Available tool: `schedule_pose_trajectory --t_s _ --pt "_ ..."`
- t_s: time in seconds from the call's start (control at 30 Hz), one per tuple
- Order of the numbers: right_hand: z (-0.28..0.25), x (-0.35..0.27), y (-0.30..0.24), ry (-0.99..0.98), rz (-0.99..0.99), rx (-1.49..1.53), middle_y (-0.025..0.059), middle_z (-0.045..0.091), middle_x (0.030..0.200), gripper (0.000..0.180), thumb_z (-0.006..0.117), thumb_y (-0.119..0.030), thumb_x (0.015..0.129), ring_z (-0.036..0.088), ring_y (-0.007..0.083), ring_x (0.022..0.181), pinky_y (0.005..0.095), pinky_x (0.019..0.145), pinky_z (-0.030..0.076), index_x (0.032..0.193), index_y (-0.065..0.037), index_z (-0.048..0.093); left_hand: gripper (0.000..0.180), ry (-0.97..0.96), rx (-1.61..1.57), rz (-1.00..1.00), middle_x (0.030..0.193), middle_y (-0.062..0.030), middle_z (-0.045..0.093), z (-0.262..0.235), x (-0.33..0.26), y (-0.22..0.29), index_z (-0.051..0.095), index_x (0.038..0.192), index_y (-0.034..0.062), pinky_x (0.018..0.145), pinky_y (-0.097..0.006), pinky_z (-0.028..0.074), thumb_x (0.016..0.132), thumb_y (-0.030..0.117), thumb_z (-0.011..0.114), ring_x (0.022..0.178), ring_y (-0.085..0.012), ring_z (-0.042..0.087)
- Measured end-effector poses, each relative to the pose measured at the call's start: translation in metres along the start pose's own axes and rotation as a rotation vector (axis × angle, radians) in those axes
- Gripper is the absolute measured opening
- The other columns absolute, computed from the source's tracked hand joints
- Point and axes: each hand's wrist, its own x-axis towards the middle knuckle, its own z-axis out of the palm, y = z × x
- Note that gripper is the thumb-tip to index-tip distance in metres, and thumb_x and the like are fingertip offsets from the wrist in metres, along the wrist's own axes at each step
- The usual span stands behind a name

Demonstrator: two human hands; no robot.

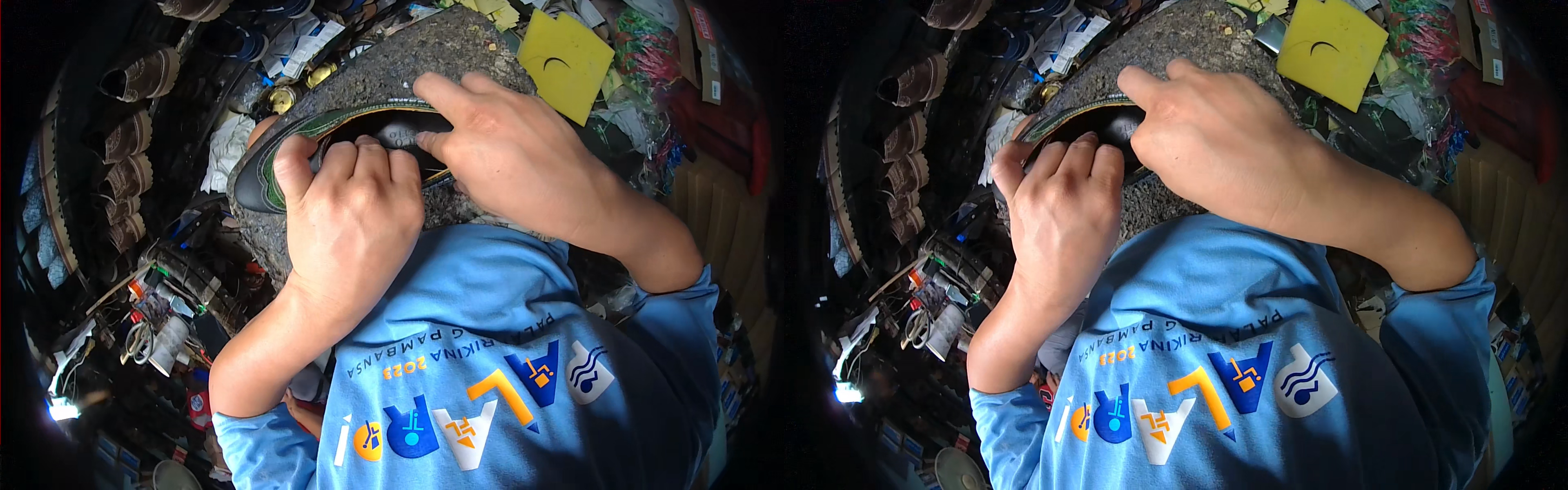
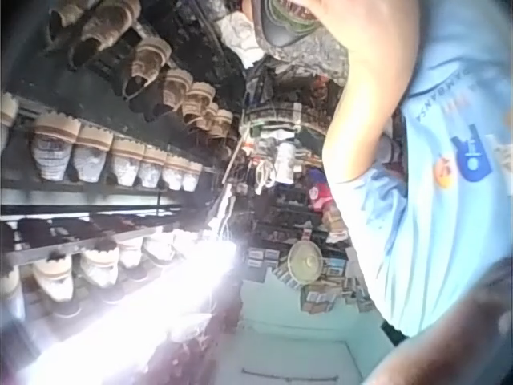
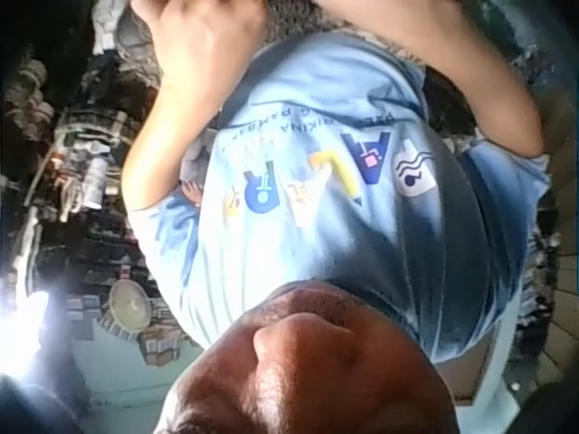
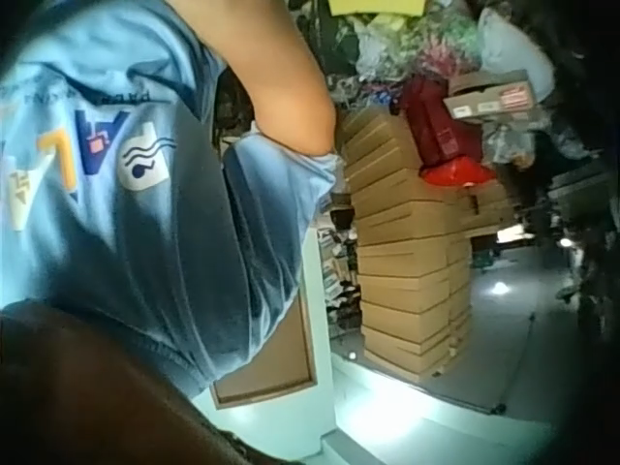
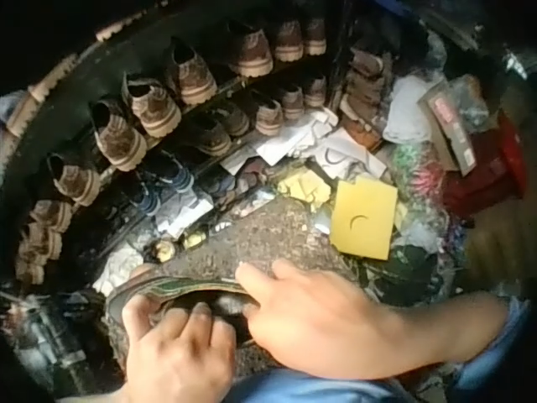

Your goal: Applying adhesive and inserting an insole into a finished shoe upper.

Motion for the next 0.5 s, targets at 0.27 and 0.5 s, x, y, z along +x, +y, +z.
schedule_pose_trajectory --t_s 0.27,0.5 --pt "0.0 -0.005 0.0 -0.031 0.007 0.018 0.0104 0.058 0.105 0.016 0.071 -0.013 0.087 0.062 0.0272 0.089 0.0417 0.074 0.057 0.091 0.001 0.078 0.005 -0.088 -0.077 0.006 0.085 -0.0104 0.07 -0.009 -0.001 0.003 0.065 0.081 0.0044 0.106 -0.069 0.038 0.083 0.008 0.061 0.078 -0.0232 0.068" --pt "0.006 -0.005 0.009 0.1 -0.109 0.032 0.009 0.058 0.126 0.018 0.072 -0.01 0.076 0.06 0.0292 0.108 0.0423 0.095 0.053 0.092 -0.002 0.075 0.011 -0.183 -0.09 0.035 0.092 -0.0117 0.073 -0.013 -0.001 -0.008 0.069 0.089 0.0024 0.11 -0.077 0.031 0.086 0.008 0.06 0.084 -0.0255 0.073"
